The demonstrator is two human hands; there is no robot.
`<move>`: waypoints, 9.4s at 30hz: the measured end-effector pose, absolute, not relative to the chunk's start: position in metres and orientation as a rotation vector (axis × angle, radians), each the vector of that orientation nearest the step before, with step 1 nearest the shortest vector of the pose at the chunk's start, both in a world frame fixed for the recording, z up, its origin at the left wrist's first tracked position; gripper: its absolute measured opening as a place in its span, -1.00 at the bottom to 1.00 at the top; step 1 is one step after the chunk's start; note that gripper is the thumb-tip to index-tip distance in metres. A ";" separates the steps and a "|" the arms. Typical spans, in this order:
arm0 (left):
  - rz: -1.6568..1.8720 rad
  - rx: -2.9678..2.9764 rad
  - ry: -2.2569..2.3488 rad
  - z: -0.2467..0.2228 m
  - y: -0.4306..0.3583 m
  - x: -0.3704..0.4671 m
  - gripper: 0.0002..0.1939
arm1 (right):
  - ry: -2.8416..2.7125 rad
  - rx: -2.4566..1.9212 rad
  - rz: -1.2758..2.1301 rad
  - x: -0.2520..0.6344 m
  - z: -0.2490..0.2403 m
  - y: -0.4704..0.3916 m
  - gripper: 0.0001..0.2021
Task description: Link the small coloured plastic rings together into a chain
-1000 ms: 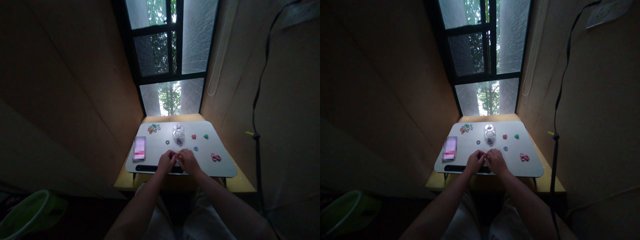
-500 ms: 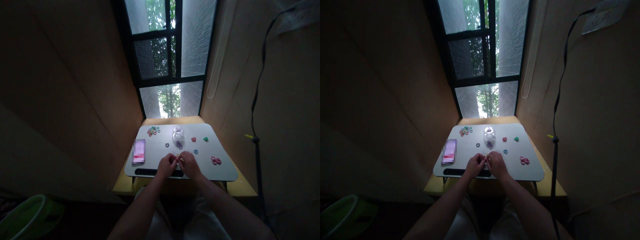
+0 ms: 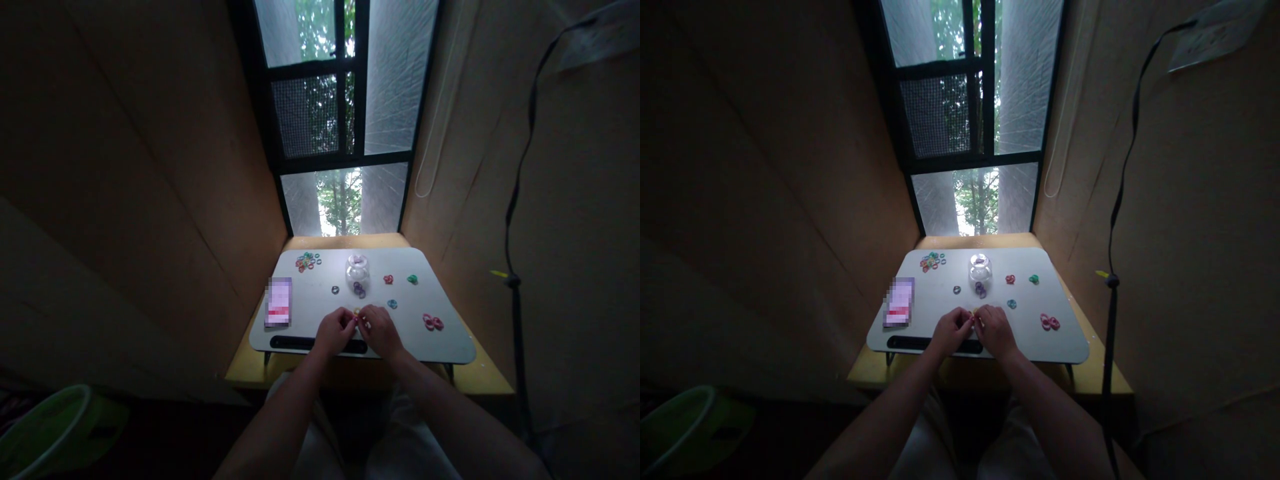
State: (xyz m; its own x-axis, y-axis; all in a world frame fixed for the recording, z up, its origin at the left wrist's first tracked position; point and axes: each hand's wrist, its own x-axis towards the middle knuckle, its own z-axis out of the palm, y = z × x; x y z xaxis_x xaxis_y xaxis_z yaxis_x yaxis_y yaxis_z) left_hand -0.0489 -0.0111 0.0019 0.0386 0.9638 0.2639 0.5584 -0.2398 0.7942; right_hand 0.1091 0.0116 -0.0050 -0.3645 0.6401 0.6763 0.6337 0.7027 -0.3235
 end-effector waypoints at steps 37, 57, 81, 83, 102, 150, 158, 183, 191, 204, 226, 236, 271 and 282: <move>1.125 1.801 1.536 0.002 -0.012 -0.049 -0.90 | -2.127 -0.941 0.082 0.106 -0.005 0.006 -0.93; 1.148 1.766 1.440 0.007 -0.015 -0.050 -0.81 | -2.080 -0.967 0.049 0.107 -0.010 0.009 -0.91; 1.187 1.692 1.333 0.004 -0.013 -0.052 -0.76 | -2.056 -0.974 -0.054 0.106 -0.010 0.010 -0.85; 1.166 1.686 1.310 0.004 -0.013 -0.052 -0.76 | -2.062 -0.983 -0.049 0.106 -0.010 0.010 -0.86; 1.137 1.771 1.398 0.007 -0.015 -0.049 -0.82 | -2.084 -0.972 -0.080 0.104 -0.020 0.013 -0.87; 1.151 1.818 1.540 -0.001 -0.014 -0.049 -0.90 | -2.170 -1.014 0.062 0.108 -0.009 0.003 -0.93; 1.138 1.846 1.561 -0.001 -0.014 -0.048 -0.90 | -2.109 -0.887 0.146 0.108 -0.003 0.004 -0.90; 1.106 1.836 1.429 -0.002 -0.015 -0.050 -0.77 | -2.074 -1.027 0.101 0.110 -0.013 0.008 -0.92; 1.129 1.805 1.310 0.000 -0.014 -0.051 -0.72 | -2.082 -1.036 0.095 0.111 -0.013 0.009 -0.89; 1.198 1.727 1.355 0.001 -0.014 -0.049 -0.76 | -2.075 -1.038 0.112 0.109 -0.011 0.005 -0.90; 1.236 1.716 1.413 0.004 -0.015 -0.049 -0.80 | -2.013 -0.992 0.143 0.107 -0.007 0.005 -0.88; 1.215 1.719 1.407 0.008 -0.017 -0.048 -0.77 | -1.992 -0.949 0.192 0.107 -0.004 0.004 -0.88; 1.195 1.757 1.438 0.001 -0.015 -0.048 -0.86 | -2.032 -1.023 0.251 0.108 -0.006 0.005 -0.88; 1.203 1.766 1.470 -0.005 -0.012 -0.049 -0.86 | -2.040 -1.048 0.246 0.108 -0.007 0.006 -0.86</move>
